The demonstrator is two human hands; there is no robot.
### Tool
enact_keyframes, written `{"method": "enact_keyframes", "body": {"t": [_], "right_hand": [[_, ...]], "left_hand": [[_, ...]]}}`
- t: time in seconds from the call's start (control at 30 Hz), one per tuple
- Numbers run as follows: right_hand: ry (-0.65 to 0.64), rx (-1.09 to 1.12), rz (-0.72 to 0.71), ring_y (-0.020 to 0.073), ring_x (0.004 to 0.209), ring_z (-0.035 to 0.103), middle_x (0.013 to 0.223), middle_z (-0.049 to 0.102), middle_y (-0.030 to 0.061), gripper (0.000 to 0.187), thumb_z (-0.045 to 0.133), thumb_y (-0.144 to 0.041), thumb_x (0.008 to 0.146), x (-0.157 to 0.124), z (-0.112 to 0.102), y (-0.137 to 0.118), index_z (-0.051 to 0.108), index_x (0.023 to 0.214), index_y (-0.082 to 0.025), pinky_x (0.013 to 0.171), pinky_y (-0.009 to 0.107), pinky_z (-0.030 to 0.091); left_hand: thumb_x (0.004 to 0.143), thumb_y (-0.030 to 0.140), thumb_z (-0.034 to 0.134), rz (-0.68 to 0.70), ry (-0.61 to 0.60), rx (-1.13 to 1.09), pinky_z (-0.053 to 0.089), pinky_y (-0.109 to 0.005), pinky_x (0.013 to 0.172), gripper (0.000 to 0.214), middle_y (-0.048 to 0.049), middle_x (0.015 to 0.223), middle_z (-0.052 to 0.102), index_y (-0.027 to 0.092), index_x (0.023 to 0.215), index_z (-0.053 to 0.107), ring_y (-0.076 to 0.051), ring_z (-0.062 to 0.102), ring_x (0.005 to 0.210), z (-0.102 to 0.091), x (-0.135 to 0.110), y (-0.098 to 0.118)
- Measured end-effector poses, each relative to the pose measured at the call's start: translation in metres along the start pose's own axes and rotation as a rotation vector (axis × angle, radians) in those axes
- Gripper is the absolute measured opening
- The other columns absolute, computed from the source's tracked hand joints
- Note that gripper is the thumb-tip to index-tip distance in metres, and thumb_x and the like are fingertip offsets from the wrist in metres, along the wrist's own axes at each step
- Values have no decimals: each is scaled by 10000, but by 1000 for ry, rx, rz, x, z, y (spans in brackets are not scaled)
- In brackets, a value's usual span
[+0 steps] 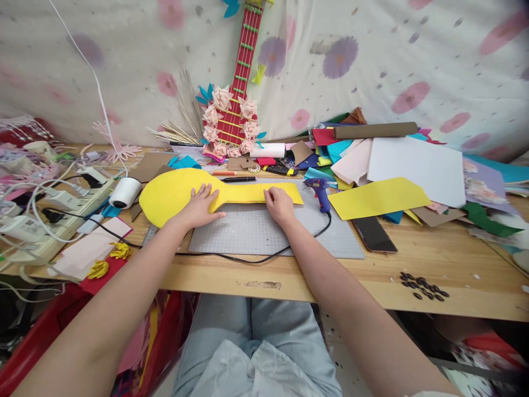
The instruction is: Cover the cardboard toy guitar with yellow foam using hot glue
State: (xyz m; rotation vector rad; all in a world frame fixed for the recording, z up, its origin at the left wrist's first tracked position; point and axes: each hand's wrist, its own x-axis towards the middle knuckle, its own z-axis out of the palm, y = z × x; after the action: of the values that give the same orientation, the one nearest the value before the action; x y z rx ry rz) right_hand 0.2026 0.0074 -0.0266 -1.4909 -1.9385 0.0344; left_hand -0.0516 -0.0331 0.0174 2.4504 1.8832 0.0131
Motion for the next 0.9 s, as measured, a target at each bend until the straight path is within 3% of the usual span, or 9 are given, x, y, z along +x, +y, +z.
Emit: {"method": "enact_keyframes", "body": {"t": [0.3,0.73,0.9], "right_hand": [[-14,-18,-14,180,712,508,715,592,48,291,371,-319,912,-1,1,1,464,661,-205,607,295,276],[-21,10,-18,191,751,520,753,606,63,291,357,-325,914,-1,-1,0,473,674,-207,643,292,316],[35,112,32,198,789,524,831,618,84,248,344,-320,900,7,-23,8,497,747,-199,663,290,345]], "left_hand": [[849,401,419,75,-57,29,123,-517,1106,677,-203,1523,107,109,1432,236,-323,31,1406,5,5,-15],[865,366,410,101,-30,73,161,-531,1090,609,-212,1507,171,136,1413,276,-339,75,1402,8,6,-14],[869,372,426,93,-41,58,155,-525,1094,611,-238,1498,175,113,1406,293,-348,81,1399,6,5,-13]]}}
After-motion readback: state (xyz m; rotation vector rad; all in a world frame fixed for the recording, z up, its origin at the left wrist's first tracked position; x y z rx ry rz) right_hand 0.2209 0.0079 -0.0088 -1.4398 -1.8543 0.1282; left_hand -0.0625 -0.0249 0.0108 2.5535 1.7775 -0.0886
